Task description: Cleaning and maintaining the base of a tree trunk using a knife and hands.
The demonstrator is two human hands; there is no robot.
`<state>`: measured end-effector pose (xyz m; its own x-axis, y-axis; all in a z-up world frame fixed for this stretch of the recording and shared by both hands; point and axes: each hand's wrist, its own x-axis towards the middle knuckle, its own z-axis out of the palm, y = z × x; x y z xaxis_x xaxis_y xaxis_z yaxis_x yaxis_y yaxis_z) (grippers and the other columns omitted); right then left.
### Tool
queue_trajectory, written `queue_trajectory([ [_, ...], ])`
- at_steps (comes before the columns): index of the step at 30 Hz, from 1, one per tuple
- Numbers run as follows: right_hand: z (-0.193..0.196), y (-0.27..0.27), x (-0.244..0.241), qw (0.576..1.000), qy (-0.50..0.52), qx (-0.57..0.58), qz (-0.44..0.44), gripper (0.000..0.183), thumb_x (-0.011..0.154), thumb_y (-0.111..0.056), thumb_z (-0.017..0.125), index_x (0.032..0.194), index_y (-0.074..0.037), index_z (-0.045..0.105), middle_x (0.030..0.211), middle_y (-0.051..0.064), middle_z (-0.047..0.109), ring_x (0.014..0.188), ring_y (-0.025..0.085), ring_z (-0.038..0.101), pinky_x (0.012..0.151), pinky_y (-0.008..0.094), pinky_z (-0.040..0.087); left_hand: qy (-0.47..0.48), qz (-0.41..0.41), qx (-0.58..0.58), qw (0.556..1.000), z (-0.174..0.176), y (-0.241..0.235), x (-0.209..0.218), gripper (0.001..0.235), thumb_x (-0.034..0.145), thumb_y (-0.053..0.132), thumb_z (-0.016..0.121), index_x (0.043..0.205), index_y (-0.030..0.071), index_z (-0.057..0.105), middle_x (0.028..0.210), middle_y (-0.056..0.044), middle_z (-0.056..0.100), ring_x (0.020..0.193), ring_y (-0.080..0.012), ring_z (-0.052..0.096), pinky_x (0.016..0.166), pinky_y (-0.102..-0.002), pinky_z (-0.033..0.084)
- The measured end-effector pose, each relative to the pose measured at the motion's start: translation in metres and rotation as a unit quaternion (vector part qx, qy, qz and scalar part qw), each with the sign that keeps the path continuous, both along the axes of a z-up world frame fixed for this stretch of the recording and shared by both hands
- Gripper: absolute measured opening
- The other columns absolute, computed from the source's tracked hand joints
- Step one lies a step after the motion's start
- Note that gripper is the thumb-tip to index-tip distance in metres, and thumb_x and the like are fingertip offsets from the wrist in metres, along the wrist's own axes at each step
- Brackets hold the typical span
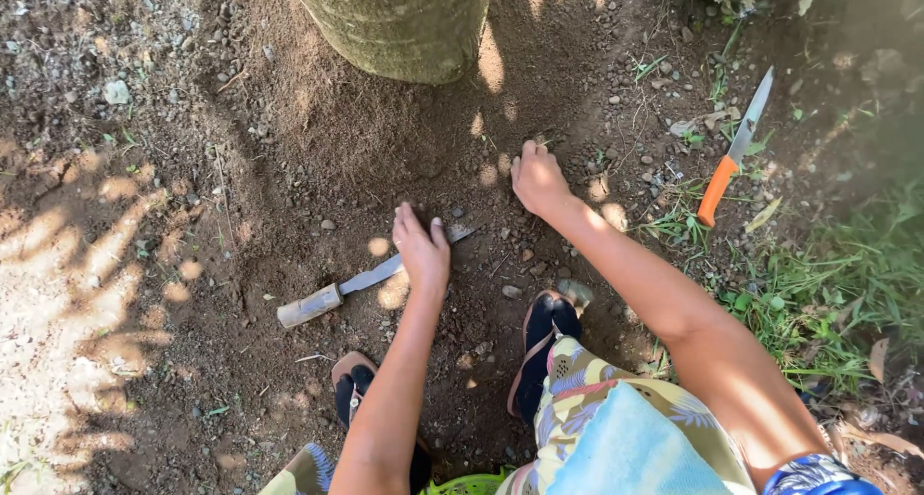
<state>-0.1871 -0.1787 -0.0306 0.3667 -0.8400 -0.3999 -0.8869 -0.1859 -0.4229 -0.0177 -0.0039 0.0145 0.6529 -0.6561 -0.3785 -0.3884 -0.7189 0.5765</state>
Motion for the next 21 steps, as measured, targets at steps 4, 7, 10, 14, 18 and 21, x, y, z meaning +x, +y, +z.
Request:
queue_trajectory([
  [4, 0.006, 0.006, -0.002, 0.999, -0.030, 0.015, -0.020, 0.040, 0.106, -0.031, 0.048, 0.116, 0.007, 0.049, 0.118, 0.033, 0.058, 0.107, 0.049, 0.059, 0.093, 0.058, 0.048, -0.060, -0.062, -0.044, 0.995, -0.002, 0.001, -0.011, 0.066, 0.101, 0.025, 0.060, 0.151, -0.009, 0.034, 0.153, -0.031, 0.039, 0.141, -0.0461, 0.036, 0.119, -0.050, 0.031],
  [7, -0.008, 0.006, -0.006, 0.996, -0.075, 0.014, -0.036, 0.043, 0.107, -0.036, 0.048, 0.111, 0.007, 0.050, 0.114, 0.033, 0.060, 0.106, 0.049, 0.060, 0.095, 0.057, 0.048, -0.083, -0.100, -0.051, 0.990, 0.003, -0.004, -0.013, 0.065, 0.101, 0.024, 0.060, 0.149, -0.012, 0.036, 0.149, -0.033, 0.043, 0.135, -0.0470, 0.042, 0.116, -0.050, 0.036],
  [10, -0.020, 0.007, -0.004, 0.993, -0.104, 0.027, -0.055, 0.048, 0.107, -0.041, 0.047, 0.110, 0.007, 0.050, 0.110, 0.035, 0.062, 0.106, 0.051, 0.060, 0.097, 0.056, 0.047, -0.054, -0.152, -0.014, 0.987, 0.014, -0.017, -0.030, 0.059, 0.104, 0.024, 0.056, 0.150, -0.009, 0.040, 0.140, -0.029, 0.053, 0.129, -0.0441, 0.051, 0.114, -0.050, 0.041],
  [14, -0.010, 0.006, -0.002, 0.985, -0.108, 0.096, -0.097, 0.062, 0.106, -0.050, 0.044, 0.120, 0.010, 0.049, 0.112, 0.038, 0.063, 0.109, 0.050, 0.063, 0.098, 0.053, 0.049, -0.001, -0.149, -0.055, 0.987, 0.004, -0.038, -0.069, 0.056, 0.102, 0.023, 0.058, 0.147, -0.007, 0.045, 0.132, -0.029, 0.058, 0.120, -0.0444, 0.058, 0.106, -0.050, 0.047],
  [18, 0.020, 0.015, 0.009, 0.954, -0.143, 0.201, -0.170, 0.069, 0.100, -0.055, 0.046, 0.131, 0.006, 0.054, 0.123, 0.032, 0.065, 0.118, 0.043, 0.064, 0.101, 0.047, 0.049, 0.040, -0.096, -0.103, 0.989, -0.008, -0.049, -0.077, 0.061, 0.094, 0.027, 0.070, 0.143, -0.004, 0.050, 0.130, -0.031, 0.058, 0.118, -0.0469, 0.058, 0.102, -0.051, 0.047],
  [21, -0.023, 0.022, 0.004, 0.914, -0.219, 0.263, -0.218, 0.075, 0.097, -0.055, 0.052, 0.144, 0.004, 0.043, 0.141, 0.027, 0.053, 0.131, 0.036, 0.053, 0.107, 0.044, 0.042, 0.107, -0.093, -0.117, 0.983, -0.022, -0.044, -0.063, 0.064, 0.093, 0.031, 0.076, 0.141, -0.003, 0.052, 0.126, -0.028, 0.063, 0.118, -0.0418, 0.062, 0.102, -0.048, 0.049],
])
